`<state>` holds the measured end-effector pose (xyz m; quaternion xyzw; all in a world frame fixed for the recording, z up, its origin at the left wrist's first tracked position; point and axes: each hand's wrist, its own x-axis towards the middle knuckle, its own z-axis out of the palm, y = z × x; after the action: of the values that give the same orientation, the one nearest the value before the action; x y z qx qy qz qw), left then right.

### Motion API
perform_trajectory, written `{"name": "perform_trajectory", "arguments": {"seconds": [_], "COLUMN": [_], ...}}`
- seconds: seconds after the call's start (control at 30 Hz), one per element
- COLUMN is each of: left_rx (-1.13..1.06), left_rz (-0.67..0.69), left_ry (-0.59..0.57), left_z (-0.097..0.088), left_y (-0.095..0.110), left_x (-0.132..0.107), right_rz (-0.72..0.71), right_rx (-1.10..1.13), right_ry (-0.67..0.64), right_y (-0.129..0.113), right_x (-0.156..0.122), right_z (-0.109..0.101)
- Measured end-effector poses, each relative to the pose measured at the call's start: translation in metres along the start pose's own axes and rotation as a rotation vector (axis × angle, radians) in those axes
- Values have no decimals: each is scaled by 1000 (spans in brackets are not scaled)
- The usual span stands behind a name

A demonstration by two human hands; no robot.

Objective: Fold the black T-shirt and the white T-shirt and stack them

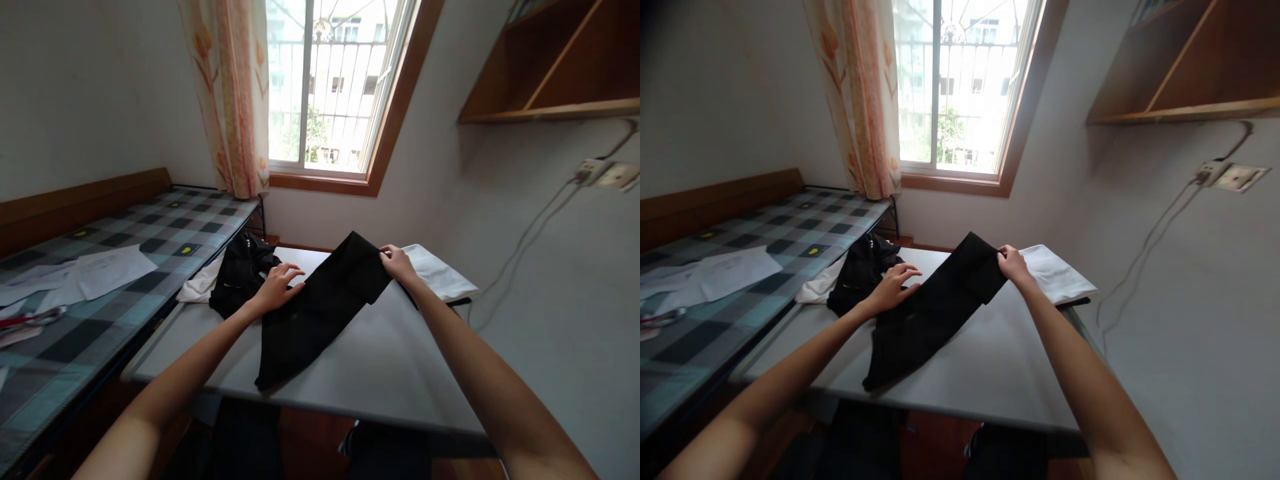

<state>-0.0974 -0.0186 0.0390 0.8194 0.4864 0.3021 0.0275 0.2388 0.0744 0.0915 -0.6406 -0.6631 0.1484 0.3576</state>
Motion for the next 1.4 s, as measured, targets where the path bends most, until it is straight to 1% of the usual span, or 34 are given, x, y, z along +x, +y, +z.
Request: {"name": "perform_trajectory", "arguments": {"seconds": [0.03, 0.07, 0.1, 0.13, 0.2, 0.23, 0.27, 0.3, 0.4, 0.47, 0.5, 0.57, 0.63, 0.7, 0.73, 0.8, 0.83, 0.9, 0.97, 1.03, 1.13, 1.2, 1.27, 1.33, 1.4], "left_rx": [-21, -52, -90, -128, -156, -133, -88, -35, 103, 121, 91, -45, -205, -268, -248, -135, -59, 93, 219, 293, 296, 268, 242, 200, 103], "left_rz": [23, 40, 53, 63, 69, 65, 57, 49, 40, 69, 90, 105, 51, -33, -62, -91, -102, -124, -135, -123, -26, 73, 135, 129, 44], "left_ry": [-71, -151, -238, -326, -480, -531, -563, -580, -584, -585, -591, -601, -602, -561, -529, -481, -475, -501, -535, -549, -523, -488, -460, -444, -439], "left_z": [1, 2, 3, 4, 7, 9, 11, 14, 25, 30, 32, 35, 38, 41, 43, 50, 53, 60, 66, 71, 77, 80, 83, 83, 82], "left_y": [0, 0, 1, 2, 5, 7, 10, 13, 23, 29, 30, 31, 28, 24, 23, 22, 24, 32, 43, 56, 70, 74, 74, 70, 62], "left_x": [-1, -3, -4, -5, -7, -8, -9, -10, -13, -15, -15, -15, -13, -9, -7, -3, -1, 3, 7, 9, 10, 10, 9, 11, 16], "right_rz": [-21, -50, -88, -130, -208, -249, -295, -343, -499, -595, -635, -698, -729, -734, -731, -725, -726, -710, -653, -574, -497, -473, -455, -442, -439], "right_rx": [-105, -172, -199, -196, -142, -115, -99, -99, -167, -207, -215, -226, -270, -325, -338, -315, -277, -174, -87, -64, -100, -113, -112, -105, -98], "right_ry": [4, -22, -82, -175, -416, -516, -581, -605, -543, -541, -564, -628, -654, -623, -597, -543, -519, -491, -513, -590, -675, -660, -615, -576, -545], "right_y": [8, 15, 21, 25, 30, 31, 31, 30, 25, 19, 16, 8, 0, -6, -8, -9, -8, -4, 3, 11, 22, 28, 32, 35, 38], "right_x": [-1, -3, -7, -11, -21, -27, -33, -38, -53, -61, -64, -68, -70, -71, -71, -70, -69, -69, -70, -73, -80, -85, -87, -88, -87], "right_z": [2, 5, 9, 13, 25, 32, 39, 47, 71, 85, 90, 99, 101, 98, 95, 86, 81, 69, 56, 41, 21, 11, 3, -4, -11]}}
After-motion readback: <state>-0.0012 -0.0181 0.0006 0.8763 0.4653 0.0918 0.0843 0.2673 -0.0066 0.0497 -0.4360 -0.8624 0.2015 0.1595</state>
